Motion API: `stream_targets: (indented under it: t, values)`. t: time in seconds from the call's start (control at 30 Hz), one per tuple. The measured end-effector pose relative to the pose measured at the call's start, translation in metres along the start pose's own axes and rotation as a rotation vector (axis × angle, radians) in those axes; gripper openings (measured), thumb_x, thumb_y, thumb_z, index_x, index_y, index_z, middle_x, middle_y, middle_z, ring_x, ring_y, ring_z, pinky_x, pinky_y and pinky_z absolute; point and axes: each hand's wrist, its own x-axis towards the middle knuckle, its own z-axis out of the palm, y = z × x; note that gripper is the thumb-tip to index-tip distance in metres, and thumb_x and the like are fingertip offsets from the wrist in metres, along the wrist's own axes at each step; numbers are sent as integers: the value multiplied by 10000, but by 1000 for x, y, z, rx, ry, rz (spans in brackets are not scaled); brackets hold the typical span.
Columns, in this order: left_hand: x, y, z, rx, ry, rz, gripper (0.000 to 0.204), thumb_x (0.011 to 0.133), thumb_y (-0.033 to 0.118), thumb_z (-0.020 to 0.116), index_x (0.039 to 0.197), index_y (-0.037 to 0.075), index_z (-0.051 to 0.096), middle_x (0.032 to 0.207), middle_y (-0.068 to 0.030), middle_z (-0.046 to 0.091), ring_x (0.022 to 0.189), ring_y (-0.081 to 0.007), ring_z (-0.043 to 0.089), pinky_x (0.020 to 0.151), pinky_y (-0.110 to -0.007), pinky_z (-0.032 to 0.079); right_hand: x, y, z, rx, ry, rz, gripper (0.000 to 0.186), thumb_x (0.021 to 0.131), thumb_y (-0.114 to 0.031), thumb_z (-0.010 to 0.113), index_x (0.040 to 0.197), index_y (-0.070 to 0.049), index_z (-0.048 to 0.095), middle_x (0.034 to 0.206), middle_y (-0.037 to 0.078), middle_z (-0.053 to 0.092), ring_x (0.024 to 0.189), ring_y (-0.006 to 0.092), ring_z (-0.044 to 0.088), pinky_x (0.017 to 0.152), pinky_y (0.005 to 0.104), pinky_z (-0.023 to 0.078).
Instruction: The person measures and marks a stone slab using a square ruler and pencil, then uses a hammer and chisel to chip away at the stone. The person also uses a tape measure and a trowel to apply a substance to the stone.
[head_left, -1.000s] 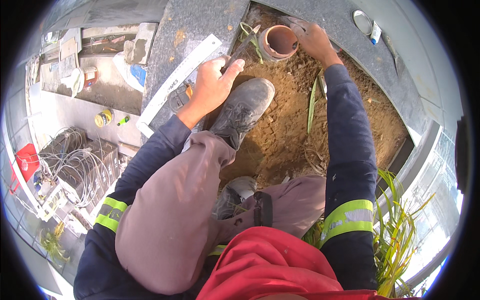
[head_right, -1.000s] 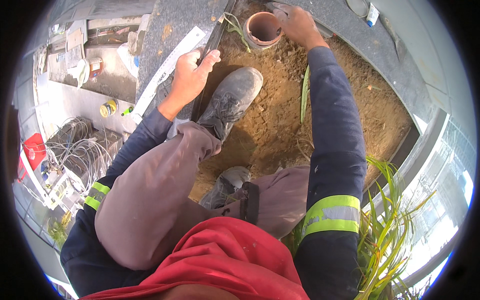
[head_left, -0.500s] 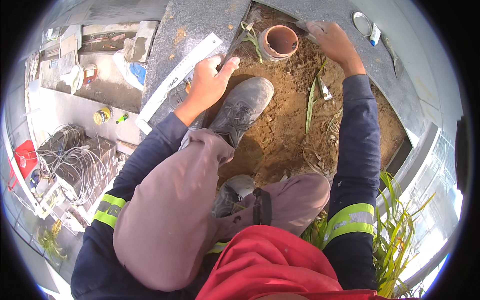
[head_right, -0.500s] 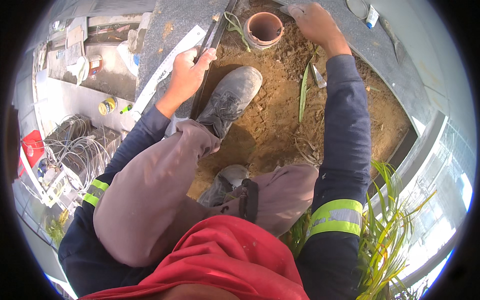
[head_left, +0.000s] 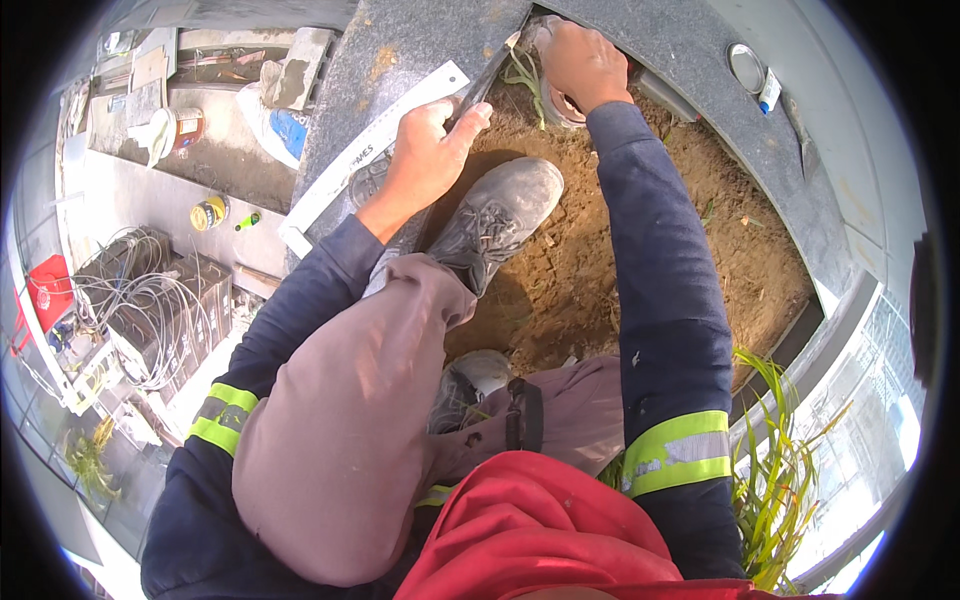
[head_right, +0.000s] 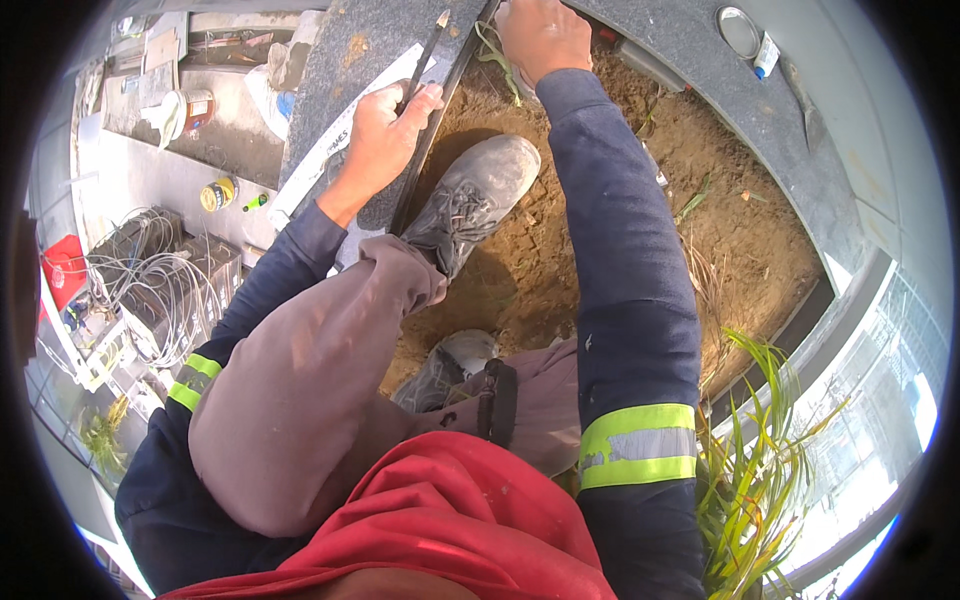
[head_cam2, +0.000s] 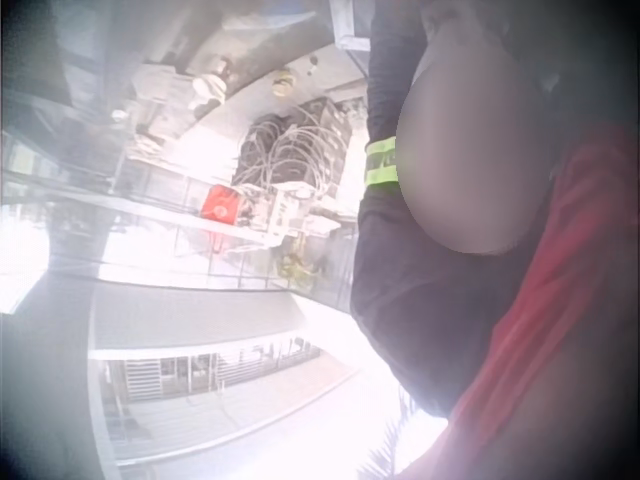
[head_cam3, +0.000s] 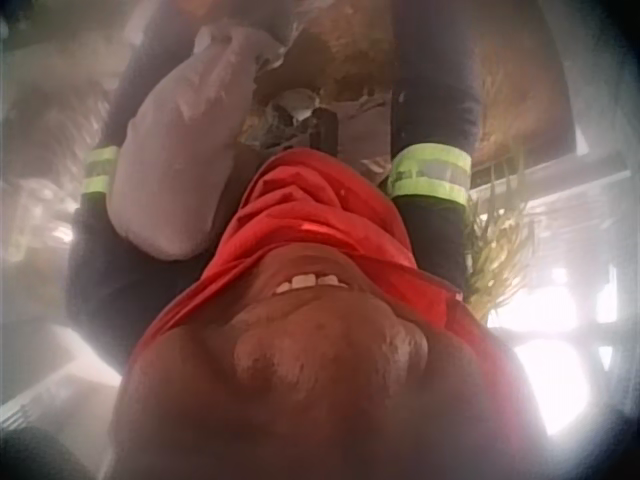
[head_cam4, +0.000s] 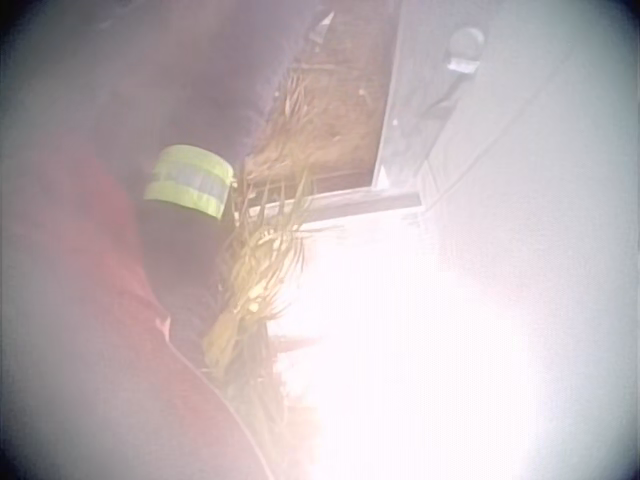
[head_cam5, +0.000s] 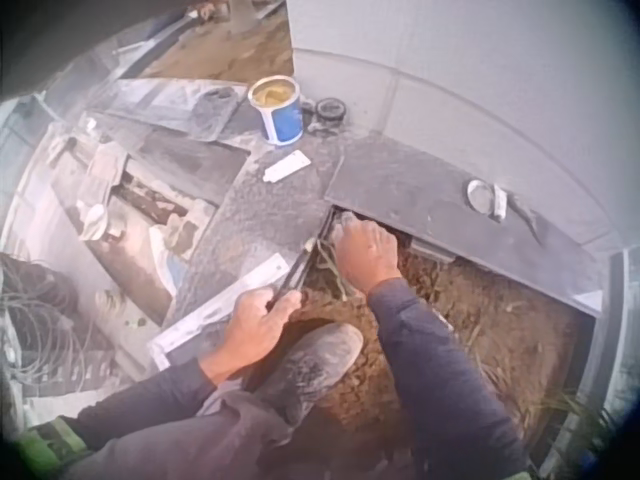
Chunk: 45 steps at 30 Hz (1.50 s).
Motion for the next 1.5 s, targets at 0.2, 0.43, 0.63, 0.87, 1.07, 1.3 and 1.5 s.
stream_targets:
  t: [0.2,0.43,0.63,0.87,1.07,1.3,1.5]
  values:
    - [2,-2,-1,13,9,-16,417,1000,394,672,893,-2,746,676,-23,614,633,-97,532,590,-296,428,29,44,0,-218,-221,-245,437,976,-390,517,1156,-54,731,1220,261,688,1109,471,665,972,540,520]
    - [1,0,-2,10,17,13,410,1005,382,666,892,-4,747,674,-20,616,618,-94,526,572,-295,419,13,13,-15,6,-59,38,403,986,-344,509,1104,-24,724,1211,261,691,1065,479,669,895,526,543]
    - [3,-2,-2,21,12,-9,399,1001,373,674,896,-4,749,674,-16,607,626,-90,518,573,-294,413,42,77,-7,396,-222,-107,476,978,-407,501,1152,-25,725,1227,252,698,1119,494,659,998,519,511]
    - [6,5,1,6,17,-12,407,1000,384,671,903,-4,746,673,-15,603,626,-87,510,579,-298,407,39,38,1,-56,-68,-213,316,937,-292,560,916,-46,758,880,273,714,875,442,715,762,543,565]
    - [9,0,-4,47,21,-23,416,1002,394,664,905,-1,750,677,-18,611,625,-91,515,576,-300,414,58,59,-7,-320,-175,-638,298,935,-263,553,890,-34,738,874,271,713,858,441,717,760,539,570]
    - [12,6,-10,46,74,-8,413,1013,377,653,917,-12,756,685,-9,602,642,-86,510,590,-291,417,-22,-37,-25,42,-208,0,437,973,-349,504,1169,-38,739,1199,278,702,1150,458,668,1016,530,507]
    - [21,16,-6,11,84,-20,383,999,343,677,894,-19,748,660,-43,634,626,-112,549,592,-316,440,-78,-41,-30,70,-217,-114,314,974,-278,559,1007,-53,775,963,209,759,904,399,744,824,486,593]
